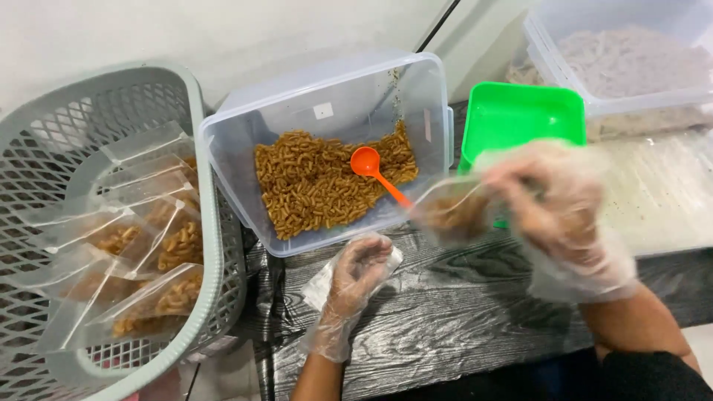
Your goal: Packaging small dried food items into individual plastic bags using a spoon and placing them into a basket.
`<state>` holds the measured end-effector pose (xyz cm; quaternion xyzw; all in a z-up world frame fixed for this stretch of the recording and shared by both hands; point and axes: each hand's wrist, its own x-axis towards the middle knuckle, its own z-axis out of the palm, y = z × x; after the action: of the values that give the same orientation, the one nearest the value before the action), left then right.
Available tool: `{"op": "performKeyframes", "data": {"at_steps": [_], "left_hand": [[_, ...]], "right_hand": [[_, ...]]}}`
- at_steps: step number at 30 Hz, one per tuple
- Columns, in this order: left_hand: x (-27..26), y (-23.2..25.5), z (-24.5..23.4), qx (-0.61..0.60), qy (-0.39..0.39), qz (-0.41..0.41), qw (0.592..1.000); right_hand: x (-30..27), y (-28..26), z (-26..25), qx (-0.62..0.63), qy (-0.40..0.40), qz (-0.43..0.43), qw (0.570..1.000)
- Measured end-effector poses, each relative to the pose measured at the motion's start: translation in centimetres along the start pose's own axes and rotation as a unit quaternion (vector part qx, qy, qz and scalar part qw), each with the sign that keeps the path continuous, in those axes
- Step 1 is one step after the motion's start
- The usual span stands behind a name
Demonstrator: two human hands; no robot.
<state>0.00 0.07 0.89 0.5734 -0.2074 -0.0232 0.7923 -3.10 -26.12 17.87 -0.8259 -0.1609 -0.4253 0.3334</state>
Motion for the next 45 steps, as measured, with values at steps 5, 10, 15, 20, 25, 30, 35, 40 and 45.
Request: {"op": "performKeyframes", "data": {"at_steps": [5,10,15,20,25,30,35,40,45], "left_hand": [[-0.5,0.8,-0.4,-0.124,-0.131,-0.100,0.979],[-0.7,-2.9,-0.5,-0.038,0.042,-0.093,0.994],[0.0,-2.1,-0.5,0.013,0.052,-0.088,0.995],[-0.2,-1.3,-0.3,0.071,0.037,-0.092,0.993],[-0.9,-1.8,0.0,0.060,0.057,-0.090,0.993],[-0.8,-0.5,0.3,0.141,0.047,-0.015,0.989],[-1.1,0.2,0.7,0.182,0.055,0.005,0.982],[-1.1,-0.8,0.4,0.161,0.053,-0.001,0.986],[-1.0,-1.0,0.6,0.148,0.057,0.025,0.987]], "right_hand": [[-8.1,4.2,10.5,0.158,-0.183,0.054,0.969],[-11.8,5.2,14.0,0.253,-0.177,0.283,0.908],[-11.7,5.1,13.1,0.270,-0.230,0.377,0.856],[-12.1,4.7,12.6,0.366,-0.236,0.323,0.840],[-12.8,5.4,12.6,0.273,-0.231,0.222,0.907],[-12.2,4.8,12.3,0.262,-0.220,0.172,0.924],[-11.3,3.6,11.7,0.290,-0.223,0.159,0.917],[-11.7,3.6,11.7,0.315,-0.222,0.215,0.897],[-11.5,3.1,11.6,0.307,-0.222,0.236,0.895]]}}
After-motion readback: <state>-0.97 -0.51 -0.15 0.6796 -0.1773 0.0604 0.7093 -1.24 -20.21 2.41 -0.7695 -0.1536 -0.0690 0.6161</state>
